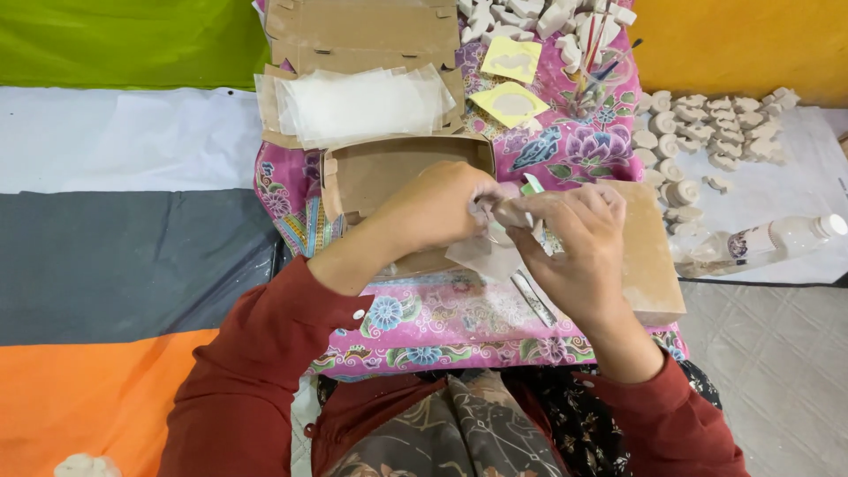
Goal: Inspecting, cleaning, and packaging star-shaped decorative items into plastic bags and a box.
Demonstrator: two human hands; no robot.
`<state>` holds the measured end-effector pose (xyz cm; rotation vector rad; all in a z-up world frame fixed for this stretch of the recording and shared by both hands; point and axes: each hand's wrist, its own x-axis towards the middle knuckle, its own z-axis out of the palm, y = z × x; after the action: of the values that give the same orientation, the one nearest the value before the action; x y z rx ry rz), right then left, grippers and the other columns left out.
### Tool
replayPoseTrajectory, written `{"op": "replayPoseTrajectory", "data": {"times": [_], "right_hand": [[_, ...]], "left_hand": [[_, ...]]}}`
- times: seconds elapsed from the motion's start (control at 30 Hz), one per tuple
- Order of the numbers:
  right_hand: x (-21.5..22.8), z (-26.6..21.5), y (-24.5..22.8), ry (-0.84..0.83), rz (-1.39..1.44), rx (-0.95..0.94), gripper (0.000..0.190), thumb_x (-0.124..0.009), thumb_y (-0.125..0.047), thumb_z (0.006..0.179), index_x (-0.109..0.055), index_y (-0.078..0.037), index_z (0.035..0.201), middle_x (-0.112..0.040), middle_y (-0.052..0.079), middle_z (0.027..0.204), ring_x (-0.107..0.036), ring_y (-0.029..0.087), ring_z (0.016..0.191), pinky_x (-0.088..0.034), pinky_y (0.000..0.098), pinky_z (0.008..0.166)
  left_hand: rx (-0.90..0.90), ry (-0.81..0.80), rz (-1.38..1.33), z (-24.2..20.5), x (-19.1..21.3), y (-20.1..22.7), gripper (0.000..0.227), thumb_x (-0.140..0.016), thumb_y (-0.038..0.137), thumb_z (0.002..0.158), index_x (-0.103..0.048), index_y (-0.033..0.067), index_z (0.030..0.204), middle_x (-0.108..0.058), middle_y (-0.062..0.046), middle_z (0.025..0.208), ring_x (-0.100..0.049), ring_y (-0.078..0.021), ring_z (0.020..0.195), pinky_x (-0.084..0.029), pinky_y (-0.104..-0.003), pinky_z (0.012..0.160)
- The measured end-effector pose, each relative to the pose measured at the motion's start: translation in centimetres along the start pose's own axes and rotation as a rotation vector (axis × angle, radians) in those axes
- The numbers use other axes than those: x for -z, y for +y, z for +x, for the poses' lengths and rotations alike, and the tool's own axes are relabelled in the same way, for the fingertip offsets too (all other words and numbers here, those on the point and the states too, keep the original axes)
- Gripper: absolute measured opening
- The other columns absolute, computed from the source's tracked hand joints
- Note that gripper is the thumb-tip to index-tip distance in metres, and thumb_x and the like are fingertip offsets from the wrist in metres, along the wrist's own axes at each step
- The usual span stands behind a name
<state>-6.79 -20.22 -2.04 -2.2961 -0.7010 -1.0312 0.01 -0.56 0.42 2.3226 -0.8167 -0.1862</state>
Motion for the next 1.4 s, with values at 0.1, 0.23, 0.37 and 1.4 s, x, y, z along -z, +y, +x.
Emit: {"op": "replayPoseTrajectory", "data": {"times": [0.1,0.23,0.37,1.4], "right_hand": [[-0.1,-0.4,1.2,-0.072,-0.013,0.008,0.035,-0.09,-0.014,0.076,-0.074,-0.016,0.108,-0.076,-0.003,0.098,-0.068,0.021,0.083,-0.041,0.0373,0.09],[0.6,0.3,0.1,-0.129,-0.129,0.046,0.034,-0.088,-0.015,0.075,-0.075,-0.02,0.107,-0.072,-0.005,0.089,-0.067,0.02,0.08,-0.041,0.0374,0.086],[1.1,1.0,0.2,-0.255,-0.243,0.152,0.01,-0.074,-0.016,0.086,-0.071,-0.02,0.095,-0.07,-0.004,0.091,-0.065,0.019,0.085,-0.039,0.041,0.086],[-4.8,-5.3,0.5,0.046,1.201,-1.055,0.053,-0.083,0.002,0.072,-0.055,0.009,0.117,-0.07,0.026,0.098,-0.074,0.038,0.085,-0.066,0.0536,0.074]], "left_hand": [[-0.002,-0.019,0.043,0.7,-0.4,0.1,0.024,-0.069,0.018,0.075,-0.078,0.0171,0.097,-0.077,-0.013,0.095,-0.071,-0.0406,0.098,-0.057,-0.051,0.084],[0.008,-0.05,0.059,0.6,0.3,2.0,0.034,-0.074,0.02,0.072,-0.078,0.0166,0.106,-0.078,-0.012,0.098,-0.072,-0.0378,0.1,-0.057,-0.05,0.087],[-0.034,-0.049,0.061,1.2,0.3,2.4,0.031,-0.071,0.018,0.072,-0.078,0.0145,0.102,-0.077,-0.012,0.088,-0.074,-0.0356,0.092,-0.058,-0.047,0.083],[0.133,0.106,-0.594,-3.9,-0.3,-1.2,0.104,-0.084,0.049,0.079,-0.031,0.0042,0.156,-0.039,-0.032,0.152,-0.049,-0.0444,0.135,-0.047,-0.059,0.107]]}}
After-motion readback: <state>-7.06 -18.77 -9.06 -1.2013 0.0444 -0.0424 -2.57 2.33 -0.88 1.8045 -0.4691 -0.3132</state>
